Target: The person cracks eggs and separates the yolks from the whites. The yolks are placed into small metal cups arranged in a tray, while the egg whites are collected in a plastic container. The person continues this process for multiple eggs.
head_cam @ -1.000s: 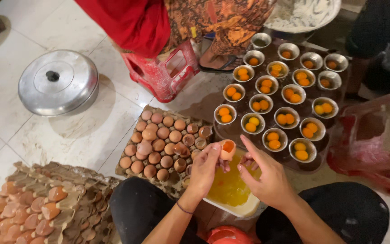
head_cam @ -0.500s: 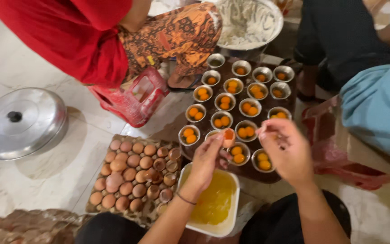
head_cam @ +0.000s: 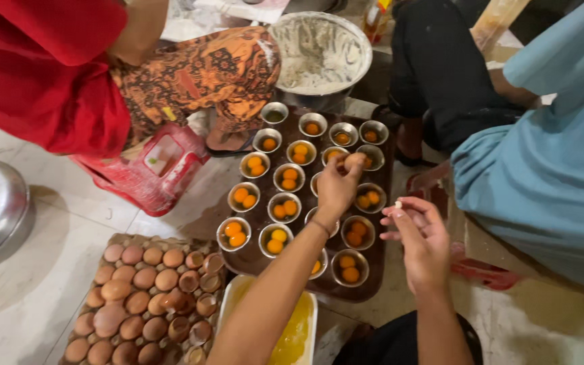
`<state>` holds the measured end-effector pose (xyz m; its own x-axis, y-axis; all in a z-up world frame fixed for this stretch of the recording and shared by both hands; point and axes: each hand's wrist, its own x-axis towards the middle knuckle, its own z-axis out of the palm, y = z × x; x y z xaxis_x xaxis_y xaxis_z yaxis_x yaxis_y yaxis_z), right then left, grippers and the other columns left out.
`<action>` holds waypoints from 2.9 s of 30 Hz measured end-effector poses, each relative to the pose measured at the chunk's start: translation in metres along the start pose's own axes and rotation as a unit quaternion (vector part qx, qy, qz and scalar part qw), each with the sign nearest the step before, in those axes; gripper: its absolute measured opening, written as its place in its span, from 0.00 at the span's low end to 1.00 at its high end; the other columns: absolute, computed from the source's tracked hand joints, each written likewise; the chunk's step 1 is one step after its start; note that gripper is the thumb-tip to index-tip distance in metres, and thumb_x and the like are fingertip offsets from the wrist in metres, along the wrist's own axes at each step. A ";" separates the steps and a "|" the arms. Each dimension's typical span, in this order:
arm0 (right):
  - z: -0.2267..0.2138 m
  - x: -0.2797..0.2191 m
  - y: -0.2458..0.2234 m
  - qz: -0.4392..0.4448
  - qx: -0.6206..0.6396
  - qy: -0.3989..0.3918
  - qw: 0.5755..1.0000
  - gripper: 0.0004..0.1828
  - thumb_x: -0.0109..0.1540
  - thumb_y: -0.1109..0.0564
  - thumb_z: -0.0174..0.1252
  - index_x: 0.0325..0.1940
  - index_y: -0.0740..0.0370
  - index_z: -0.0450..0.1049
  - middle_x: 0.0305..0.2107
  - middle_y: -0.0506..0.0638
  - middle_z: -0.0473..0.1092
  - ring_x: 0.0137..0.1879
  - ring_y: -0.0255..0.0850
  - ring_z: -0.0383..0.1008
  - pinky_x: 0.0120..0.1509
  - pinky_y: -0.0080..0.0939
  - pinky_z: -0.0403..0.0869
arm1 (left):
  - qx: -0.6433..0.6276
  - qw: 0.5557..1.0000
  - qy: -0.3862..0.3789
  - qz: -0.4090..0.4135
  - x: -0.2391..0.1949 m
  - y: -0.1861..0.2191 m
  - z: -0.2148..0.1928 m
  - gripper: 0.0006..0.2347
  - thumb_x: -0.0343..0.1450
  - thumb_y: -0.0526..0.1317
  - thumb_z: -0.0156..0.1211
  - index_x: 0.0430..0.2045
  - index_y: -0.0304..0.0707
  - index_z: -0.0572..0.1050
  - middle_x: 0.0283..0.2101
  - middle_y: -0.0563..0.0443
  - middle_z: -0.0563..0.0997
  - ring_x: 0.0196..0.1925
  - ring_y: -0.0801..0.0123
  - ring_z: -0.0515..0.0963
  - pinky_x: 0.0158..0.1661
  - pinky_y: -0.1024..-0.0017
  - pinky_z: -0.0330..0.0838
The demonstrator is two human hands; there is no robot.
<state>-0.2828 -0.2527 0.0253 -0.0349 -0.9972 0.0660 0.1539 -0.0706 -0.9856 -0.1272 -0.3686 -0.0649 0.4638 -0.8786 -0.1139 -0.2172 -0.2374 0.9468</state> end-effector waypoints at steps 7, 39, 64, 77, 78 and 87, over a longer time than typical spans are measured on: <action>-0.006 0.008 -0.001 0.005 0.002 0.016 1.000 0.15 0.67 0.62 0.58 0.57 0.66 0.69 0.38 0.61 0.77 0.41 0.43 0.79 0.39 0.41 0.81 | 0.184 0.961 -0.001 0.208 0.020 0.018 0.012 0.20 0.69 0.43 0.65 0.54 0.41 0.70 0.49 0.38 0.72 0.47 0.34 0.82 0.46 0.48 0.82; 0.101 -0.114 -0.019 -0.263 -0.258 -0.226 0.902 0.06 0.59 0.62 0.68 0.40 0.56 0.83 0.44 0.53 0.78 0.49 0.46 0.81 0.37 0.38 0.81 | -0.186 0.961 -0.199 -0.040 -0.207 0.026 -0.276 0.24 0.70 0.50 0.65 0.56 0.34 0.74 0.41 0.38 0.83 0.43 0.60 0.86 0.40 0.69 0.81; 0.259 -0.285 0.177 -0.334 -0.362 -0.518 0.700 0.06 0.58 0.48 0.65 0.38 0.45 0.79 0.38 0.49 0.73 0.44 0.55 0.80 0.48 0.52 0.80 | 0.191 0.962 0.169 0.093 -0.256 -0.073 -0.446 0.15 0.74 0.55 0.50 0.43 0.48 0.77 0.42 0.45 0.82 0.48 0.44 0.83 0.48 0.53 0.79; 0.282 -0.282 0.230 -0.287 -0.376 -0.592 0.653 0.16 0.57 0.46 0.61 0.34 0.61 0.78 0.30 0.55 0.75 0.43 0.52 0.75 0.56 0.43 0.70 | 0.218 0.960 0.144 0.100 -0.250 -0.071 -0.436 0.16 0.73 0.57 0.48 0.43 0.51 0.75 0.39 0.47 0.80 0.48 0.45 0.83 0.49 0.51 0.78; 0.285 -0.285 0.217 -0.360 -0.522 -0.547 0.547 0.14 0.52 0.44 0.66 0.28 0.55 0.78 0.25 0.52 0.76 0.37 0.55 0.77 0.47 0.54 0.73 | 0.224 0.960 0.138 0.099 -0.248 -0.070 -0.435 0.16 0.74 0.57 0.48 0.44 0.52 0.75 0.39 0.46 0.80 0.48 0.44 0.83 0.49 0.50 0.77; 0.176 -0.223 0.159 0.229 -0.194 -0.451 0.840 0.08 0.58 0.62 0.64 0.33 0.71 0.85 0.25 0.59 0.83 0.32 0.42 0.82 0.42 0.39 0.79 | 0.238 0.954 0.013 0.180 -0.264 -0.041 -0.378 0.12 0.74 0.49 0.51 0.38 0.43 0.77 0.41 0.42 0.78 0.35 0.45 0.81 0.32 0.49 0.71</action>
<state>-0.0767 -0.0457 -0.1188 0.7303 -0.5419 -0.4159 -0.3933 0.1642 -0.9046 0.0839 0.0300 0.0397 0.3042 -0.9299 0.2066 -0.7298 -0.0881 0.6779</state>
